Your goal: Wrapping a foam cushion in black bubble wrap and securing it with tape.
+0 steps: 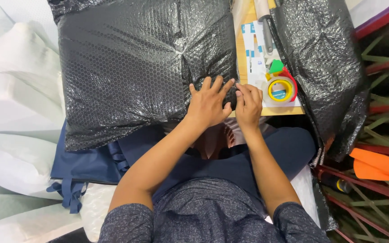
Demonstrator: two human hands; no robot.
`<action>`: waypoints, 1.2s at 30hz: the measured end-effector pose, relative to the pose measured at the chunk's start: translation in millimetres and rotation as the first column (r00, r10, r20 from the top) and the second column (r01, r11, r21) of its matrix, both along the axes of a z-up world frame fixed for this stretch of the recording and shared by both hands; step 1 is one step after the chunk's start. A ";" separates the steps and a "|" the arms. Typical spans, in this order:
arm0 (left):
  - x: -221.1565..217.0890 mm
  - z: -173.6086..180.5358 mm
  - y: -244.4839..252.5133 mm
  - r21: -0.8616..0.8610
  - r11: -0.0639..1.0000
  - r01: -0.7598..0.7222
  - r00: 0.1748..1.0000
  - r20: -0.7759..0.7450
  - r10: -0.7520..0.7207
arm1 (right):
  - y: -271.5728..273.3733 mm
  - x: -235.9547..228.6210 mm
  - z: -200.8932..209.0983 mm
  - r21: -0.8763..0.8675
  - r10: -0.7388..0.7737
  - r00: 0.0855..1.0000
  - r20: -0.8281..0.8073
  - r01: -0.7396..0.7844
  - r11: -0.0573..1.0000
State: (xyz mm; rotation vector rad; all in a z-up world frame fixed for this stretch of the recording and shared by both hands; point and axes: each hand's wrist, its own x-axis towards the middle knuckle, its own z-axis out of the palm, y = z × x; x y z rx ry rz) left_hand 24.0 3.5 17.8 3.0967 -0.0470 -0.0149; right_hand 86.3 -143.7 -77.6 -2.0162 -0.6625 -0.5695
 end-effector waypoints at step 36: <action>-3.4 8.4 -0.4 -0.067 0.997 -0.028 0.999 -0.045 0.025 | -1.1 -17.3 -17.7 0.119 0.111 0.921 -0.374 -0.071 0.990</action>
